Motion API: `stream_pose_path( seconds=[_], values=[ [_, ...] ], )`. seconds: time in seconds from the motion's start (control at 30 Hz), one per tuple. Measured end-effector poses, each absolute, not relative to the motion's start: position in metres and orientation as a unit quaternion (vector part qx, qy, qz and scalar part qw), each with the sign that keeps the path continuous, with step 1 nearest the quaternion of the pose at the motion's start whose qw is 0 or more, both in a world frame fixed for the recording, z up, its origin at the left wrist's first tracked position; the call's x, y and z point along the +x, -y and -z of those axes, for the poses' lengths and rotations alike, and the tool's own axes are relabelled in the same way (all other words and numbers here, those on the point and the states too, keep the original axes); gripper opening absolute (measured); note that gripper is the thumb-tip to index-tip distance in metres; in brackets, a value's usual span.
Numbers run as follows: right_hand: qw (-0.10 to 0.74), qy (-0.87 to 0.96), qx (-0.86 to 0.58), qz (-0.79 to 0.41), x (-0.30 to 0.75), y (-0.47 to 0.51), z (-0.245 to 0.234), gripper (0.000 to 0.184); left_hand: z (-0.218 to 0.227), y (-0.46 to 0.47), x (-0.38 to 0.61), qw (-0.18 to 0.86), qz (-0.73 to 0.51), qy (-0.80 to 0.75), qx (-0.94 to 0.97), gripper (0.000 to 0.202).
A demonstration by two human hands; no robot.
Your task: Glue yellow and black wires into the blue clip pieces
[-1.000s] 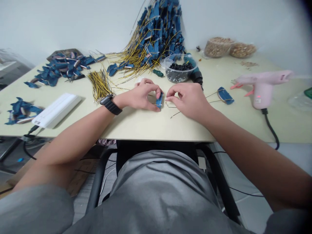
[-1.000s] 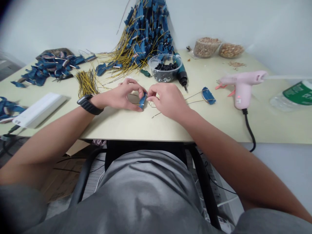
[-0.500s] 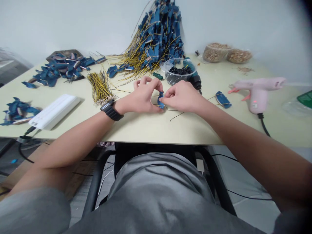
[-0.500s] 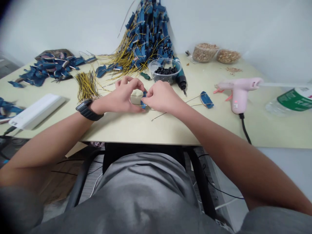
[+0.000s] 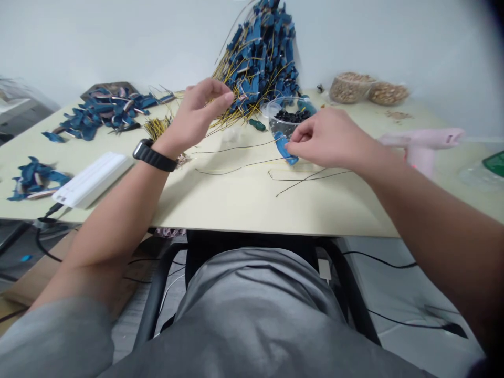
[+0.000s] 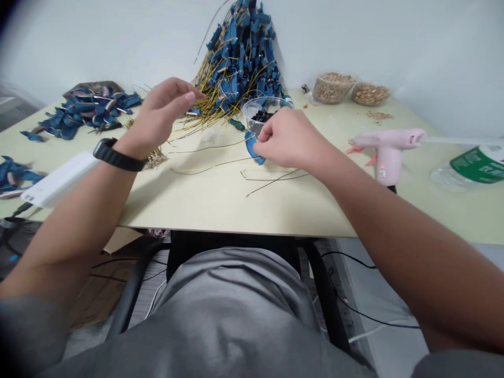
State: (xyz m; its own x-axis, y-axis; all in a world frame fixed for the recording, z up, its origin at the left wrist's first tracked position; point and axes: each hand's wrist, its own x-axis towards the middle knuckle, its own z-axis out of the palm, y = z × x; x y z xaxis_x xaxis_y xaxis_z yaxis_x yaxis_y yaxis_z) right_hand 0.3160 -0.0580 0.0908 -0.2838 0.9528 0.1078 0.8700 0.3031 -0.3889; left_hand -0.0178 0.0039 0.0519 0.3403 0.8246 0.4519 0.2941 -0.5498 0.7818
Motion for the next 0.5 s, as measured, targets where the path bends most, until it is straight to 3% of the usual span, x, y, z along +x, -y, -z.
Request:
stream_pose_path(
  seconds=[0.5],
  values=[
    [0.095,0.852,-0.499,-0.127,0.359,0.055,-0.1,0.025,-0.038,-0.024,-0.04,0.341,-0.432,-0.392,0.737,0.055]
  ],
)
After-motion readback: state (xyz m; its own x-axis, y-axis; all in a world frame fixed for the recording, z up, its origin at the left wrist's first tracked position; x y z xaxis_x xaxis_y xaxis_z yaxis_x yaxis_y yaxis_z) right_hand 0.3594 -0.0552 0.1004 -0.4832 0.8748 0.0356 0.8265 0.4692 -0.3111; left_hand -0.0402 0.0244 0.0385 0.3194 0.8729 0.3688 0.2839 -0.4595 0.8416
